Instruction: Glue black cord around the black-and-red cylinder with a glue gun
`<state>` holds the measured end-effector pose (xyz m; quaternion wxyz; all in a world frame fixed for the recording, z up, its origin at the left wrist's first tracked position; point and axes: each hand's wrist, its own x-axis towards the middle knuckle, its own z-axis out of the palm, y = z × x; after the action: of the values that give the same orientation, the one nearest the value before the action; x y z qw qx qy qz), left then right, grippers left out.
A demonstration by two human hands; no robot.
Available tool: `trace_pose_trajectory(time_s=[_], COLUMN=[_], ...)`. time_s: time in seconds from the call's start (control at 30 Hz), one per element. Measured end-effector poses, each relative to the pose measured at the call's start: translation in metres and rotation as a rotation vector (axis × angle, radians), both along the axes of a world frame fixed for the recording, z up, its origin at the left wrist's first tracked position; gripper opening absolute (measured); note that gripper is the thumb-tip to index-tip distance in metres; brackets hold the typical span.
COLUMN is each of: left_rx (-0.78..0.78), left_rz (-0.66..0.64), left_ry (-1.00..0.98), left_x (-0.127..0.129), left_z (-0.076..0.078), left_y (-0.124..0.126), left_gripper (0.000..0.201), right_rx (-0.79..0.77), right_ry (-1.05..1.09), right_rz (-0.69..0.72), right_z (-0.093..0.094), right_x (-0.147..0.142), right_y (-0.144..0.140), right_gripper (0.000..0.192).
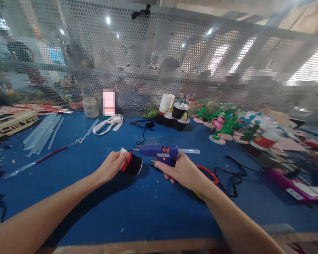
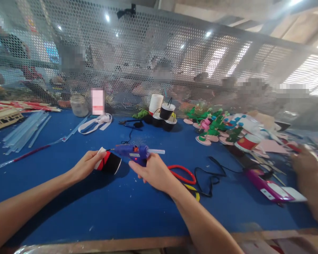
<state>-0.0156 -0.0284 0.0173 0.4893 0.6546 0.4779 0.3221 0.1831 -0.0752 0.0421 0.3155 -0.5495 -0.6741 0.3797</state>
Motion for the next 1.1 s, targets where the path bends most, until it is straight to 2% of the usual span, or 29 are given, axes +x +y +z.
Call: trace_pose_trajectory(time_s=[0.1,0.23,0.37,0.9,1.1], left_rx=[-0.001,-0.019,-0.03,-0.066,-0.11], left_rz=[-0.012,-0.017,-0.005,0.0,0.0], left_ry=[0.002,0.004,0.007,0.006,-0.047], left_x=[-0.001,-0.002,-0.002,0.0,0.001], left_z=[-0.002,-0.005,-0.006,-0.004,-0.005], left_y=[0.001,0.001,0.002,0.0,0.0], left_gripper=[0.035,0.034,0.035,0.033,0.034], right_rx=[0.028,0.214,0.325,0.276,0.345], right_ry=[-0.1,-0.268,-0.316,-0.337,-0.389], right_rz=[0.008,0.019,0.041,0.118,0.127], right_z=[0.001,-0.001,-0.004,0.001,-0.003], right_x=[-0.004,-0.006,-0.007,-0.01,-0.011], right_y=[-0.007,-0.009,-0.009,-0.018,-0.019], right_gripper=[0.023,0.018,0.015,0.009,0.011])
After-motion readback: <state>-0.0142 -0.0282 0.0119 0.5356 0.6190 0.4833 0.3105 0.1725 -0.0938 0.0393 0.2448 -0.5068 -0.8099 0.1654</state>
